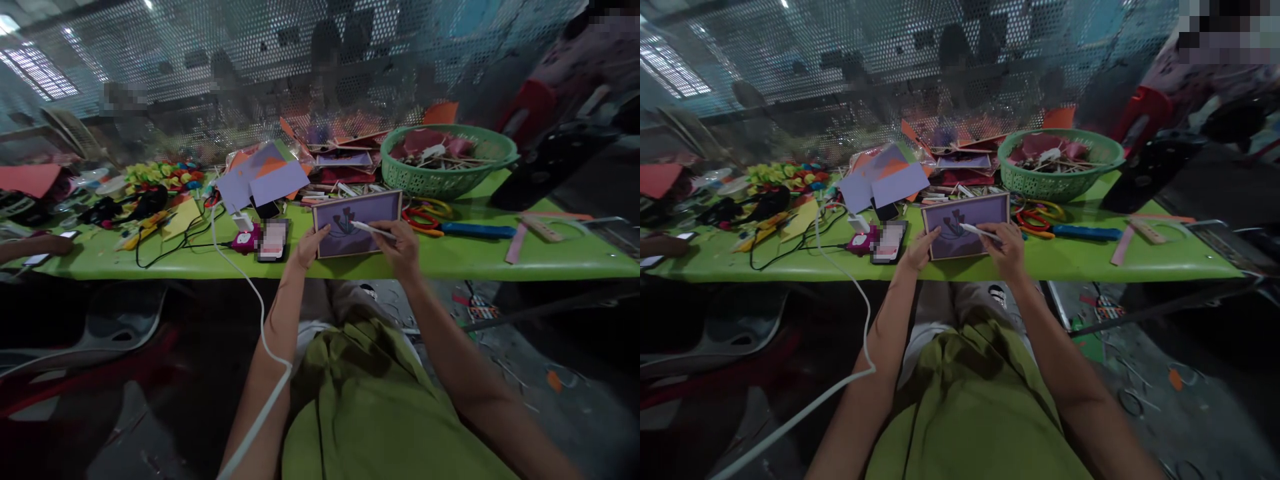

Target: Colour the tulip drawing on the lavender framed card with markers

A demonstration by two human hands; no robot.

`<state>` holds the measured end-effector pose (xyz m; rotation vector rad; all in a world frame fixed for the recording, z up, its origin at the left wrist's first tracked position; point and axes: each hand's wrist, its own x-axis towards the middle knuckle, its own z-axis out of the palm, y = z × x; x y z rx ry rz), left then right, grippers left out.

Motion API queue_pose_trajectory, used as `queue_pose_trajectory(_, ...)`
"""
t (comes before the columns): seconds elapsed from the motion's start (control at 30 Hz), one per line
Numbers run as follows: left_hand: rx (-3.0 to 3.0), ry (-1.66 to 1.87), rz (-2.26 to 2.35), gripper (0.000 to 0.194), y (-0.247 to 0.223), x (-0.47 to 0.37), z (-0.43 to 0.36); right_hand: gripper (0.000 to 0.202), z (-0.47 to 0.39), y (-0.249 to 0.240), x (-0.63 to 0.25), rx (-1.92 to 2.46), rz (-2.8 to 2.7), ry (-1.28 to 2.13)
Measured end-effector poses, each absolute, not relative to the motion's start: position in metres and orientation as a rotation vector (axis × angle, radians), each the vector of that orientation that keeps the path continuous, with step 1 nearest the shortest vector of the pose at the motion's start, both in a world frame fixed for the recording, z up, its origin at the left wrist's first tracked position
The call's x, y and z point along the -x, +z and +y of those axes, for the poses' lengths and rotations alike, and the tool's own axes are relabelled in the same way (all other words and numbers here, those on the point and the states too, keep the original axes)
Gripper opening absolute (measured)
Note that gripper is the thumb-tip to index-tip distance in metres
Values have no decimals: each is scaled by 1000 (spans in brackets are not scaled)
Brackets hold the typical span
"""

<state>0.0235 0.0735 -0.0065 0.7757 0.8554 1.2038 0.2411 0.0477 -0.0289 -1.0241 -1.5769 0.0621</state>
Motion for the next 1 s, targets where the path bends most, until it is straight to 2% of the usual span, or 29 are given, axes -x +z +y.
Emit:
queue_pose_trajectory(0.33, -754, 1216, 830, 34, -8, -25, 75, 23, 51, -33, -241, 1079, -1645, -8)
queue_pose_trajectory(0.67, -759, 1199, 834, 52, -6, -27, 72, 21, 53, -36, -242, 1080, -1665, -25)
queue_pose_trajectory(1.0, -764, 1226, 791, 39, -8, -27, 73, 23, 52, -34, -243, 1104, -1679, -32)
